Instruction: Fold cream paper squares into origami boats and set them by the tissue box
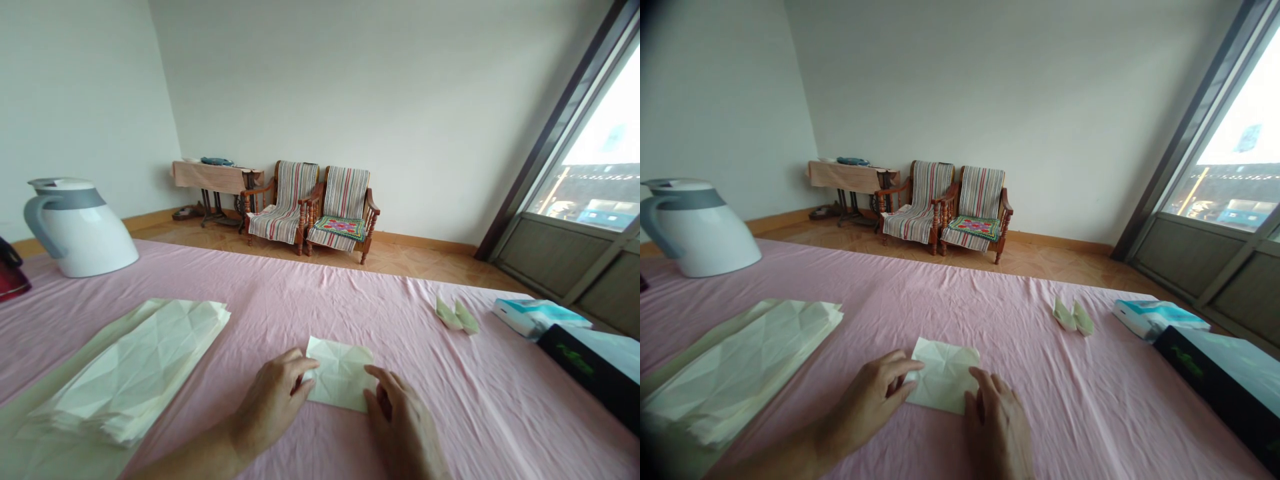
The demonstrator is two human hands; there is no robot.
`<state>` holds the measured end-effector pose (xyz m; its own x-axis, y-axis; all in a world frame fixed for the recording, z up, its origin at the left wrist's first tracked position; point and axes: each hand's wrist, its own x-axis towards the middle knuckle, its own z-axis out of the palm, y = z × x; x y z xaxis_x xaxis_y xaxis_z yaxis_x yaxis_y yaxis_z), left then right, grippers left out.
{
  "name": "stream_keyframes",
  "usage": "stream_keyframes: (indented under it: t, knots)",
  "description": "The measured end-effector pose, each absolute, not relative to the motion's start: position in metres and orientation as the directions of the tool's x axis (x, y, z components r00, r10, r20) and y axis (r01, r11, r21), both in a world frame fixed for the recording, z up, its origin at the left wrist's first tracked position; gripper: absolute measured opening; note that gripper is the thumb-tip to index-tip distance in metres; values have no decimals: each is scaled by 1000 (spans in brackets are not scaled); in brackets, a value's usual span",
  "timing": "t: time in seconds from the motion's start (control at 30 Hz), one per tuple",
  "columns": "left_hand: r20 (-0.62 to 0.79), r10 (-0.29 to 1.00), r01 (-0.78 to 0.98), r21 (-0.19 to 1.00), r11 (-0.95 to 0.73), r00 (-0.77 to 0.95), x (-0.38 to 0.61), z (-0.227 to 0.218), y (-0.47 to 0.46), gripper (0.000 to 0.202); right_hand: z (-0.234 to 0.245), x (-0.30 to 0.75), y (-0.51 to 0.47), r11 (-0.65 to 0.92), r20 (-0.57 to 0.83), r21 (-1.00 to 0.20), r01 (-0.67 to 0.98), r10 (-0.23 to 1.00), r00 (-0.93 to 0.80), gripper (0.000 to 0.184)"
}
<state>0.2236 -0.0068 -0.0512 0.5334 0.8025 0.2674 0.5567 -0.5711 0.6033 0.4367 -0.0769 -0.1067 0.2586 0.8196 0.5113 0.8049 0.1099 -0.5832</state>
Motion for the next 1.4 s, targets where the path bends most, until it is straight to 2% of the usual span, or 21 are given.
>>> stream_keyframes:
  t: [0.33,0.6,0.87,1.1,1.2,1.33,1.4]
  knots:
    - [263,774,572,547,-612,576,225,-48,-8,20,-107,441,-77,110,506,-489,865,844,178,24]
    - [272,770,589,515,-623,577,225,-48,-6,20,-106,443,-76,107,491,-470,876,856,159,26]
    - [306,722,595,417,-688,620,227,-41,-8,22,-101,439,-77,50,504,-327,944,854,130,29]
    - [373,649,597,261,-759,663,229,-36,-9,28,-92,439,-77,232,573,-203,951,816,-77,37]
    - [350,603,566,212,-797,717,229,-36,-7,30,-89,436,-77,292,561,-214,932,818,-127,41]
    - [271,559,528,184,-829,784,232,-32,-4,23,-82,436,-78,235,522,-193,953,847,-103,41]
    - [234,554,533,150,-833,799,235,-28,-3,18,-78,440,-76,208,482,-238,949,873,-70,36]
